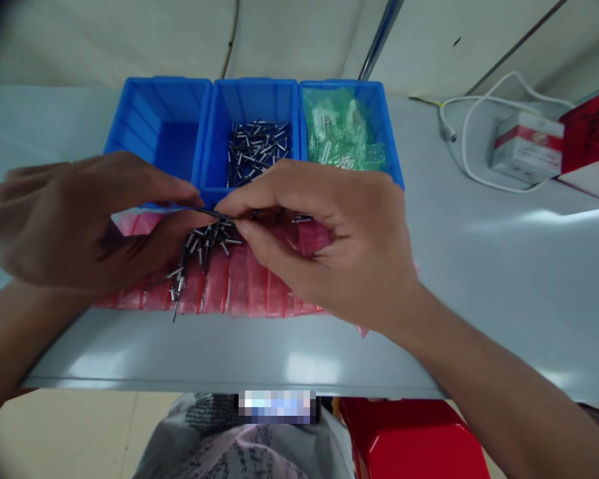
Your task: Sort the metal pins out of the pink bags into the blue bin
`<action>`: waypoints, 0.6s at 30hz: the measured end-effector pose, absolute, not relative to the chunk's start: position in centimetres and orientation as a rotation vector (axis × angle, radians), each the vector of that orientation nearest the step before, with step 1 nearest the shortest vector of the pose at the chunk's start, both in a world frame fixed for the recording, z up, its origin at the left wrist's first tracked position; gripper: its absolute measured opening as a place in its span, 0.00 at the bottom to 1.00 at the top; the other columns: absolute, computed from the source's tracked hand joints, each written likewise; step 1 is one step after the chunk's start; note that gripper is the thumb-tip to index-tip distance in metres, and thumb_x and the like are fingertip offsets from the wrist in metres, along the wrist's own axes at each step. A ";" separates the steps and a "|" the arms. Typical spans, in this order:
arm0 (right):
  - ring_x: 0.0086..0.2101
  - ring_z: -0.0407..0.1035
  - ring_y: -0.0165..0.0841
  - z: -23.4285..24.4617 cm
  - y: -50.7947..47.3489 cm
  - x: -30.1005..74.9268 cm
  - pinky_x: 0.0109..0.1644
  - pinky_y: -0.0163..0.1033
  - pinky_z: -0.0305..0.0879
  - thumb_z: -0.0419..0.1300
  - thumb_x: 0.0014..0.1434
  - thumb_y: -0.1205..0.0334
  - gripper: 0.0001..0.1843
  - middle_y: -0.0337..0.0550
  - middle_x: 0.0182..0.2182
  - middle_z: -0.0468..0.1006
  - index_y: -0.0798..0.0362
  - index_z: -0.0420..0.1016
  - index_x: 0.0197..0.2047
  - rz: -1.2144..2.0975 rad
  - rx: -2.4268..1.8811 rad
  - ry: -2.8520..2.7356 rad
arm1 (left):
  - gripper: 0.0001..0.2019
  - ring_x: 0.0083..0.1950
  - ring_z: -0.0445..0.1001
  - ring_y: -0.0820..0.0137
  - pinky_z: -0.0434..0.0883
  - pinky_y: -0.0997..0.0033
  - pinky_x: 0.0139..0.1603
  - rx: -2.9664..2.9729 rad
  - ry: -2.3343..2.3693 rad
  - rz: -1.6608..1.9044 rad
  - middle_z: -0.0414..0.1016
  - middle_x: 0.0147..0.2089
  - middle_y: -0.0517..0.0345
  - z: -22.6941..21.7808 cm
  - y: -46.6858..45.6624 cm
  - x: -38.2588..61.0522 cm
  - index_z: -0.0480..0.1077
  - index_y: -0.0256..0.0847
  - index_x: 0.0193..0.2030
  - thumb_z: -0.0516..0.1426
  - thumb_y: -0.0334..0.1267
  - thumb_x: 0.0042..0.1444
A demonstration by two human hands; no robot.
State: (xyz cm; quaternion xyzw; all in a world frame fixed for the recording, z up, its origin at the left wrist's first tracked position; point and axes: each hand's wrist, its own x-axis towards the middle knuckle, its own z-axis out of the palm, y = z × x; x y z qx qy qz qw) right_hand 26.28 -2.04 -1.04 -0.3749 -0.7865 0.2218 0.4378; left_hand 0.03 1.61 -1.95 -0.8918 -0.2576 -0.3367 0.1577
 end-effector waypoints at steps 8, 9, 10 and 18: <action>0.38 0.84 0.22 -1.2 -2.1 25.7 0.42 0.28 0.85 0.75 0.67 0.70 0.09 0.25 0.40 0.91 0.45 0.90 0.47 0.690 -0.932 -1.682 | 0.04 0.33 0.85 0.69 0.73 0.69 0.30 -2.376 -0.723 -1.019 0.84 0.39 0.64 -2.6 1.3 -0.2 0.76 0.45 0.51 0.64 0.34 0.72; 0.37 0.84 0.23 -1.2 -2.1 25.6 0.40 0.28 0.85 0.75 0.66 0.71 0.11 0.24 0.39 0.90 0.45 0.90 0.46 0.708 -0.935 -1.648 | 0.04 0.34 0.85 0.69 0.74 0.68 0.31 -2.380 -0.750 -1.014 0.84 0.39 0.64 -2.6 1.1 -0.3 0.76 0.46 0.51 0.62 0.34 0.73; 0.37 0.84 0.23 -1.1 -2.0 25.6 0.39 0.29 0.85 0.75 0.65 0.72 0.12 0.24 0.38 0.90 0.44 0.90 0.46 0.736 -0.934 -1.609 | 0.04 0.36 0.86 0.70 0.75 0.69 0.32 -2.396 -0.770 -1.000 0.84 0.41 0.65 -2.6 0.9 -0.3 0.75 0.46 0.52 0.61 0.34 0.74; 0.25 0.79 0.25 -1.2 -1.6 25.7 0.33 0.30 0.87 0.77 0.62 0.73 0.13 0.24 0.33 0.89 0.42 0.91 0.43 0.889 -0.919 -1.547 | 0.02 0.32 0.83 0.70 0.70 0.67 0.29 -2.456 -0.610 -1.042 0.84 0.42 0.61 -2.8 1.5 -0.6 0.76 0.42 0.48 0.62 0.35 0.72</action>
